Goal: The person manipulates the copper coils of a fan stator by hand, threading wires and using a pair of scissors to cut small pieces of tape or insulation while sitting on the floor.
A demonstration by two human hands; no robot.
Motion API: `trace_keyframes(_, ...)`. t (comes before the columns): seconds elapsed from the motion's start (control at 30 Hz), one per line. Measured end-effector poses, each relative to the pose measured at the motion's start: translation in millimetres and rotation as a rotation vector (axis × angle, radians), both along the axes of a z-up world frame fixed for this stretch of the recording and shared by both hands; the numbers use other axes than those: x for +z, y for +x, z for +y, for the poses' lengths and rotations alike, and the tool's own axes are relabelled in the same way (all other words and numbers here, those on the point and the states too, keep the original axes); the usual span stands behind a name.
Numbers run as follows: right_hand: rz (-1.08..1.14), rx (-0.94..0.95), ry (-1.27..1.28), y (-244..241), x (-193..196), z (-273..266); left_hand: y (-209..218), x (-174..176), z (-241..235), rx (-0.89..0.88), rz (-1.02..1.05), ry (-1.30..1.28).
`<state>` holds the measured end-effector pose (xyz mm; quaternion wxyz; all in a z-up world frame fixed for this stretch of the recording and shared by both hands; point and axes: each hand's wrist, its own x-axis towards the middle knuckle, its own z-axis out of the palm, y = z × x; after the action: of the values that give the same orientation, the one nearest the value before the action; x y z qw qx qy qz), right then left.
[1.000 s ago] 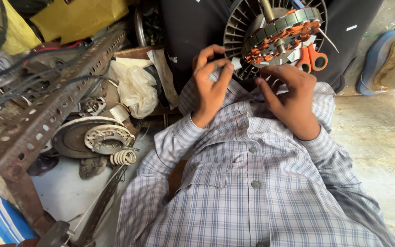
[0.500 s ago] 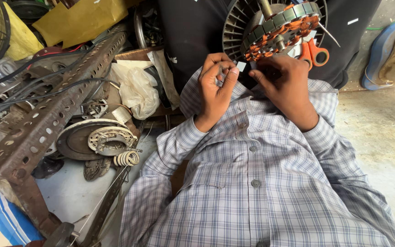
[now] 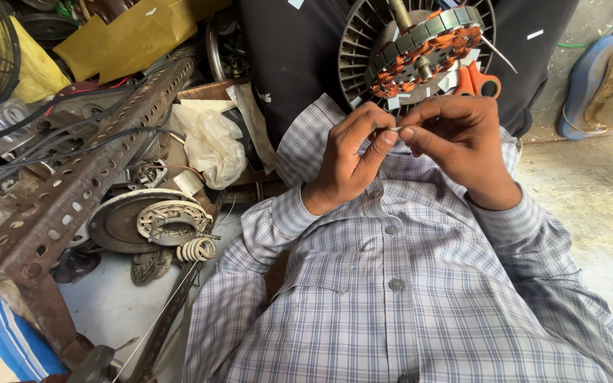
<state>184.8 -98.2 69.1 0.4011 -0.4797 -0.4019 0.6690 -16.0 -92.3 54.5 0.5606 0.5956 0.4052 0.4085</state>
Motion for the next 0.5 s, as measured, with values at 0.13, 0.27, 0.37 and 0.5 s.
trace_keyframes(0.13, 0.410, -0.036, -0.105, 5, -8, -1, 9, 16, -1, 0.046, -0.023, 0.045)
trace_keyframes(0.27, 0.628, -0.062, -0.135, 7, -20, -8, 18, 34, -5, 0.058, -0.024, 0.041)
trace_keyframes(0.37, 0.619, -0.047, -0.127, 14, -19, -11, 19, 38, -6, 0.029, -0.006, 0.053)
trace_keyframes(0.5, 0.425, 0.003, -0.097, 24, -8, -11, 21, 39, -4, -0.015, 0.018, 0.106)
